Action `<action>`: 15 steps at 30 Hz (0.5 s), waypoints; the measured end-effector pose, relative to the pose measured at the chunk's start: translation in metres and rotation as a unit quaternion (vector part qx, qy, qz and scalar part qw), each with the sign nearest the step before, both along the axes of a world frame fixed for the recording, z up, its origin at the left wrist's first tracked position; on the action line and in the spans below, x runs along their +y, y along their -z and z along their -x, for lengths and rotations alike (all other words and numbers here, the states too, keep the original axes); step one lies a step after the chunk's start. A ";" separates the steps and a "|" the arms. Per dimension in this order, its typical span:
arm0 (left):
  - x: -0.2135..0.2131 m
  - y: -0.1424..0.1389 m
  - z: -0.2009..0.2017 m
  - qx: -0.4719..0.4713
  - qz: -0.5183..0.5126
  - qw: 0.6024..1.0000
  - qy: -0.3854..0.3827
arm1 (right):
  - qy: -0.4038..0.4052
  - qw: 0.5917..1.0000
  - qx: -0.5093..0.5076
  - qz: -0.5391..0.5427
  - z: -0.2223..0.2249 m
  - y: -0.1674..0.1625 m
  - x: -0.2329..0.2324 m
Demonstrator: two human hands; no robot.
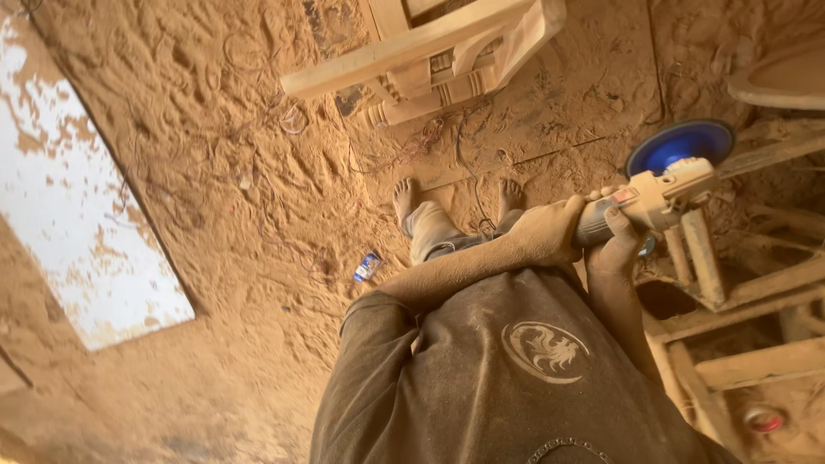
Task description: The person sits on the floor of a dusty workshop and sands a wooden chair frame using an angle grinder with a sanding disc. They move the tool along the armrests, spindles and rails, repositioning the chair and turning it to reach different surfaces.
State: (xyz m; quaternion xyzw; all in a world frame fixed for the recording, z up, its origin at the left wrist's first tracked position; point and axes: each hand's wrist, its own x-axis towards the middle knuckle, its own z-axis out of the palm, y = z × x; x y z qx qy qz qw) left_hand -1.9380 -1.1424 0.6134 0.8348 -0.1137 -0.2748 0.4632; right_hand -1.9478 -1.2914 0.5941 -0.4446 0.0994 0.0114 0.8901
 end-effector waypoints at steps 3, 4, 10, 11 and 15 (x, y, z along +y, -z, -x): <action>0.039 0.014 0.010 -0.033 0.015 0.998 0.056 | 0.055 0.998 -0.004 0.005 0.025 0.012 0.033; 0.053 0.019 0.014 -0.045 0.027 0.997 0.064 | 0.076 0.997 -0.026 0.023 0.031 0.019 0.051; 0.132 0.034 0.051 -0.002 0.040 0.990 0.133 | 0.130 0.989 0.058 0.034 0.081 0.022 0.142; 0.147 0.035 0.056 0.028 0.042 0.991 0.121 | 0.131 0.986 0.086 0.051 0.084 0.024 0.158; 0.189 0.038 0.060 0.055 0.065 0.990 0.109 | 0.105 0.992 0.051 0.057 0.097 0.024 0.188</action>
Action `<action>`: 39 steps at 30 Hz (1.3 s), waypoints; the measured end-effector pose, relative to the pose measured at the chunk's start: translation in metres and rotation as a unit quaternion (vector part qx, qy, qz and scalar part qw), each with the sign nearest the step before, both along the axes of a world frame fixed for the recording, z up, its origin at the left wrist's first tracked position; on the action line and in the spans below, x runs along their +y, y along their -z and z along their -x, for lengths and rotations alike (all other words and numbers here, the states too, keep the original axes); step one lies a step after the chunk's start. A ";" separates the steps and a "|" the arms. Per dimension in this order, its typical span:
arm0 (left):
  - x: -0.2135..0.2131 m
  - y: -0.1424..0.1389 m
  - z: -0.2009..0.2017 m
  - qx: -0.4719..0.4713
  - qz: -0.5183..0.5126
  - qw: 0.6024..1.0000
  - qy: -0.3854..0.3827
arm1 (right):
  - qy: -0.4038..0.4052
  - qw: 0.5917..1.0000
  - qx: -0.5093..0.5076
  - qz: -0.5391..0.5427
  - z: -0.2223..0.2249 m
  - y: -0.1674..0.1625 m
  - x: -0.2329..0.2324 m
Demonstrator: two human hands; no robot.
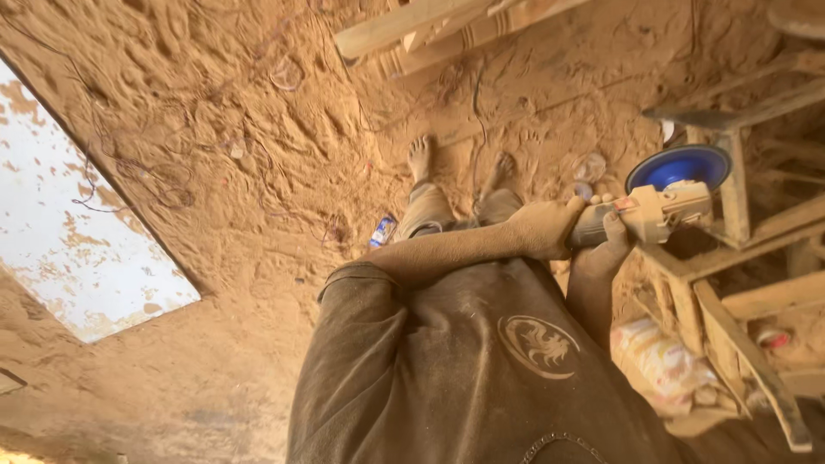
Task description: The person sits on the floor of a dusty workshop and sands a wooden chair frame using an angle grinder with a sanding disc. They move the tool along the armrests, spindles and rails, repositioning the chair and turning it to reach different surfaces.
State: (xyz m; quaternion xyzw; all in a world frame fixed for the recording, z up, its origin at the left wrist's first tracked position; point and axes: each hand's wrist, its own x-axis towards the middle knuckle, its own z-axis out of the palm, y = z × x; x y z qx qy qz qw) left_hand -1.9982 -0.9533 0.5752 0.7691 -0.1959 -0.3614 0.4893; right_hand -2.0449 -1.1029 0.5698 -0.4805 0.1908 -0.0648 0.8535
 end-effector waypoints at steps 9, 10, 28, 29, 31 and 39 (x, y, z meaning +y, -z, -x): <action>0.014 0.004 0.009 0.003 0.020 1.000 -0.019 | -0.007 0.999 0.037 0.027 0.007 0.003 0.010; 0.014 0.005 0.009 0.006 0.024 0.999 -0.023 | -0.009 0.999 0.039 0.025 0.007 0.004 0.010; -0.086 0.020 0.025 -0.088 -0.109 0.986 -0.095 | -0.031 0.986 0.014 -0.164 0.012 0.053 -0.085; -0.090 0.023 0.028 -0.051 -0.127 0.988 -0.075 | -0.031 0.985 0.015 -0.172 0.021 0.061 -0.090; -0.103 0.028 0.032 -0.015 -0.155 0.987 -0.038 | -0.004 0.985 0.015 -0.171 0.037 0.078 -0.100; -0.098 0.035 0.045 0.012 -0.130 0.990 0.048 | 0.053 0.980 0.043 -0.184 0.087 0.109 -0.098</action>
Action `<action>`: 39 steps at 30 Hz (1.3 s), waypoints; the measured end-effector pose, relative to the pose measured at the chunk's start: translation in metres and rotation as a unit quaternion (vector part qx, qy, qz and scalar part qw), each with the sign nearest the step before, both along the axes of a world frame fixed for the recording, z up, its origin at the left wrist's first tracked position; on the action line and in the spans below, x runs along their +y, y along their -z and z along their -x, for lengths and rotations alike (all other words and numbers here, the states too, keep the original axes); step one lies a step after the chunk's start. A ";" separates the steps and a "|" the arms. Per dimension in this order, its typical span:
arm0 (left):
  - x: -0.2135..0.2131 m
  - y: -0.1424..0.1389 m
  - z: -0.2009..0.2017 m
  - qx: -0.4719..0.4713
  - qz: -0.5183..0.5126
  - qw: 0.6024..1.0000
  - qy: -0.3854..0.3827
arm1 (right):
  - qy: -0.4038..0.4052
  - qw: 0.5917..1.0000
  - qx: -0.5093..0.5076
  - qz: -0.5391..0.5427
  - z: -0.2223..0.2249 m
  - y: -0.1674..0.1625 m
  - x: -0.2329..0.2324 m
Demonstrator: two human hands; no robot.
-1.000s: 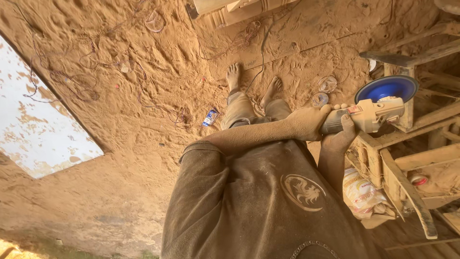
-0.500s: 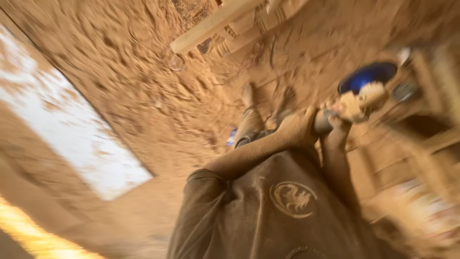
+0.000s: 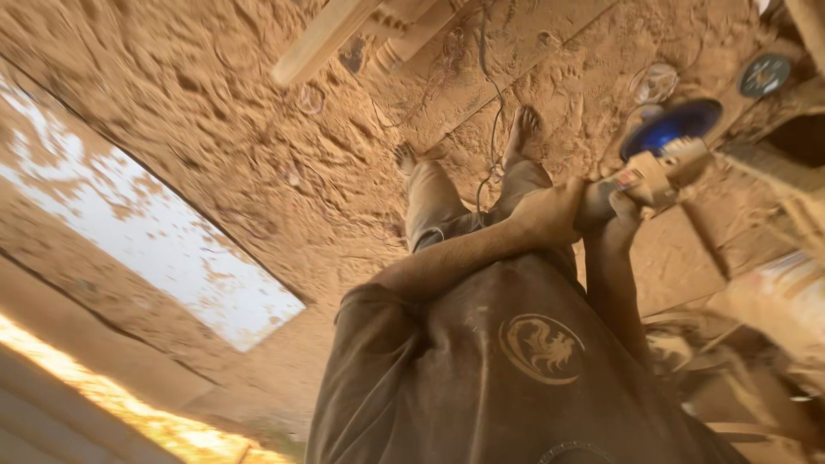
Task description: The person sits on the floor of a dusty workshop and sands a wooden chair frame using an angle grinder with a sanding disc. They move the tool along the armrests, spindles and rails, repositioning the chair and turning it to reach different surfaces.
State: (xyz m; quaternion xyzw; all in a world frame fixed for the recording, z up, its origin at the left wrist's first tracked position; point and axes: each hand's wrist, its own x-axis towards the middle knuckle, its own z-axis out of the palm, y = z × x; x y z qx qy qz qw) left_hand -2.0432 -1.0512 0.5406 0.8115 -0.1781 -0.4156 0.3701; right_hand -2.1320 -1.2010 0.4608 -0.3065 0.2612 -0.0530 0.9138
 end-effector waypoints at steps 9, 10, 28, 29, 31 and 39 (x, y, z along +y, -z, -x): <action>0.103 0.030 0.034 -0.035 0.099 0.994 0.038 | 0.027 0.990 -0.068 0.121 0.029 -0.020 0.107; 0.123 0.032 0.035 -0.054 0.123 0.991 0.020 | 0.028 0.989 -0.074 0.121 0.032 -0.020 0.126; 0.312 0.003 0.065 -0.043 0.188 0.981 0.008 | 0.029 0.982 -0.058 0.177 0.054 -0.070 0.316; 0.314 0.000 0.063 -0.051 0.182 0.982 0.011 | 0.030 0.984 -0.055 0.169 0.054 -0.070 0.319; 0.320 -0.005 0.061 -0.067 0.164 0.984 0.026 | 0.045 0.984 -0.062 0.164 0.054 -0.071 0.325; 0.317 -0.015 0.049 -0.090 0.153 0.982 0.061 | 0.075 0.981 -0.109 0.140 0.046 -0.080 0.335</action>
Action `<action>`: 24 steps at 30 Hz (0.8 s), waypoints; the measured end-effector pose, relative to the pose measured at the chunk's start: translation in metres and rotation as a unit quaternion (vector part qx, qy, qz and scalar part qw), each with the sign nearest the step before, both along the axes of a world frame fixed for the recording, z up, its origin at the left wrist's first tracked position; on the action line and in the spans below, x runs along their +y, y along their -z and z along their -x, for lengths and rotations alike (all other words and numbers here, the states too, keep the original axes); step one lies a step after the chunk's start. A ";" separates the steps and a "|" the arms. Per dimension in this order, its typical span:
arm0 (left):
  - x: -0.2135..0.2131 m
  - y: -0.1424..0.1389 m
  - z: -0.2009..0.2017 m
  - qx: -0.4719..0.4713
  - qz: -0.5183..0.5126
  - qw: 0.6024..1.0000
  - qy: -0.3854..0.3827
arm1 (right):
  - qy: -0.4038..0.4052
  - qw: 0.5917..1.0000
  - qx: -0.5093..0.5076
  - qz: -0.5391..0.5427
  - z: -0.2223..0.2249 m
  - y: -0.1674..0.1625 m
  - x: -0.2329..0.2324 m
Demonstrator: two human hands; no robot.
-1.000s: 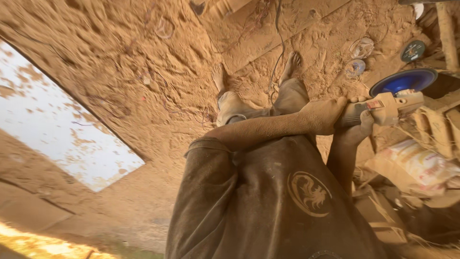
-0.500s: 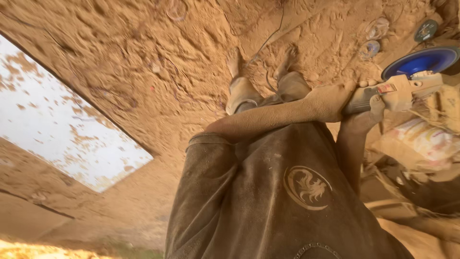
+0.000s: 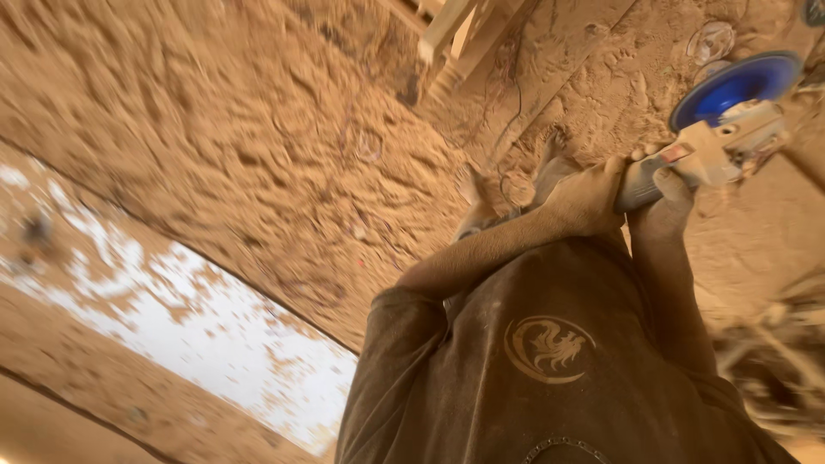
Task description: The person sits on the floor of a dusty workshop and sands a wooden chair frame using an angle grinder with a sanding disc. They move the tool along the armrests, spindles and rails, repositioning the chair and turning it to reach different surfaces.
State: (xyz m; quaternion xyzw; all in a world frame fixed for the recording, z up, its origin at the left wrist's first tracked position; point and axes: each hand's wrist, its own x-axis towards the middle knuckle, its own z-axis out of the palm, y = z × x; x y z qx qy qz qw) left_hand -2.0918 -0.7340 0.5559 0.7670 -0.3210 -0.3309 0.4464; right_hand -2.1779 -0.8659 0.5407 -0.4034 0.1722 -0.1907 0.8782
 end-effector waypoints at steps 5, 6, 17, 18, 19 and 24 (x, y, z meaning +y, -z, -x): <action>-0.011 -0.008 -0.002 0.004 -0.057 0.998 0.021 | 0.033 0.996 -0.004 -0.081 0.004 0.017 -0.010; -0.016 -0.007 -0.002 0.012 -0.068 0.998 0.017 | 0.033 0.997 0.003 -0.076 0.005 0.023 -0.014; -0.077 0.098 -0.038 0.052 -0.258 0.962 -0.071 | -0.029 0.985 0.028 -0.169 -0.091 0.121 -0.094; -0.088 0.115 -0.046 0.058 -0.273 0.957 -0.086 | -0.023 0.982 0.028 -0.184 -0.103 0.134 -0.102; -0.095 0.127 -0.056 0.045 -0.274 0.956 -0.092 | -0.020 0.979 0.027 -0.203 -0.116 0.146 -0.107; -0.131 0.172 -0.103 0.006 -0.303 0.946 -0.118 | -0.037 0.953 0.056 -0.296 -0.158 0.222 -0.117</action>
